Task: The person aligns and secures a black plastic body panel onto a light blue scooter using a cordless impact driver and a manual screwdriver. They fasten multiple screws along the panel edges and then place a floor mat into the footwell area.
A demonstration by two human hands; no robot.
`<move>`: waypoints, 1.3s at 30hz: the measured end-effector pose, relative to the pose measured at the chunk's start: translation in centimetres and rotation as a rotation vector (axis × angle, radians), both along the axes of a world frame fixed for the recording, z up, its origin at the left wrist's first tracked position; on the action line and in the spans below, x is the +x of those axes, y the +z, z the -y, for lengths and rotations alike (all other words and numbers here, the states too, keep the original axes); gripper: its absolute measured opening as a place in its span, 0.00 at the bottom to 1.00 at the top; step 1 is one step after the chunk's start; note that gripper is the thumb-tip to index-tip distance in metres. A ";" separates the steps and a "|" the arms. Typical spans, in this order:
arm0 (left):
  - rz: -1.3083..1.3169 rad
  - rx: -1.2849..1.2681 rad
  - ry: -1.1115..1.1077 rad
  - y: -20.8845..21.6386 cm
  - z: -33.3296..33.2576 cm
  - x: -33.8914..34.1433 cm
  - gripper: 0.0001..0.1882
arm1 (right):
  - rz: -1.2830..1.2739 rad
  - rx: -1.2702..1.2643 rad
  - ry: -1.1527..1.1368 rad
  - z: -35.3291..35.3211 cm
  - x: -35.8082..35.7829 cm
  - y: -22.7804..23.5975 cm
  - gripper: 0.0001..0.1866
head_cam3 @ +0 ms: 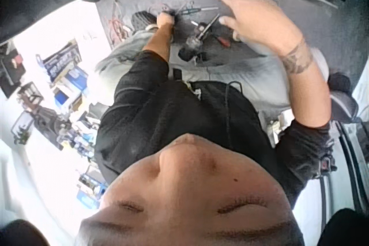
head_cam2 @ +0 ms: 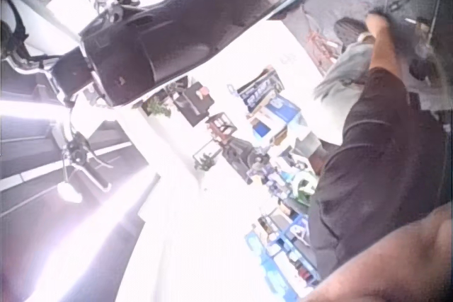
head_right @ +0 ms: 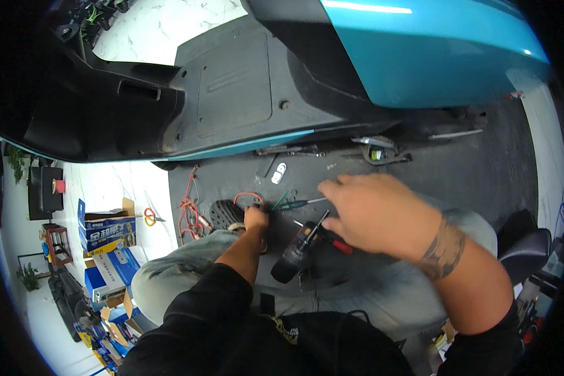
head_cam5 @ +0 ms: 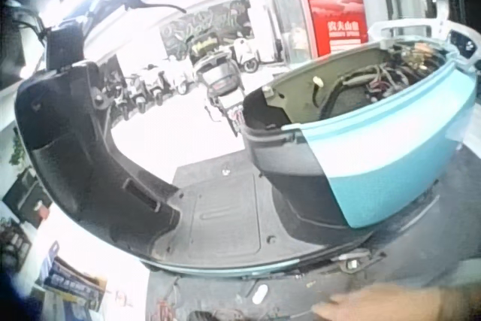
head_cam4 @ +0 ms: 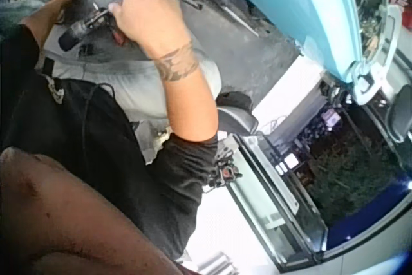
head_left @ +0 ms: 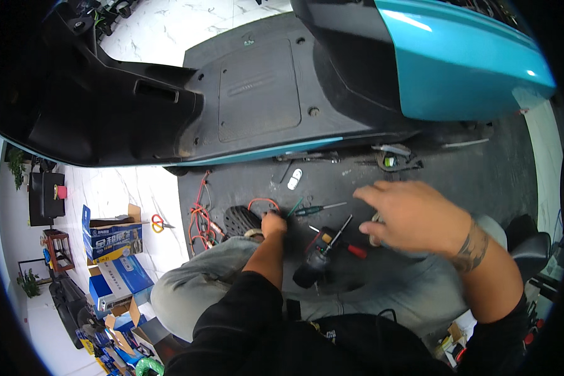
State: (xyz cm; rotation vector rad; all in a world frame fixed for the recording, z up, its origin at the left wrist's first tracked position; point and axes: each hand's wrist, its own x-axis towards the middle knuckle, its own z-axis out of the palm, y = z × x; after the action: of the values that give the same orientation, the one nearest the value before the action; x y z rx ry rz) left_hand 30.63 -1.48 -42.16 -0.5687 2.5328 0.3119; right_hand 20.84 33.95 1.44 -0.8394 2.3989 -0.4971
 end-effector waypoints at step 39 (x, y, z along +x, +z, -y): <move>-0.134 1.857 0.310 49.0 -3.2 -10.8 0.22 | -0.168 -0.937 -0.179 6.0 -5.8 5.4 0.21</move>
State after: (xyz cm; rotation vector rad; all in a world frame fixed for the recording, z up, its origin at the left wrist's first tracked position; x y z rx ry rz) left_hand 19.79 1.68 6.85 -0.0908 1.2082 2.3391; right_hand 14.99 27.97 6.84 -1.0497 2.3510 -1.7555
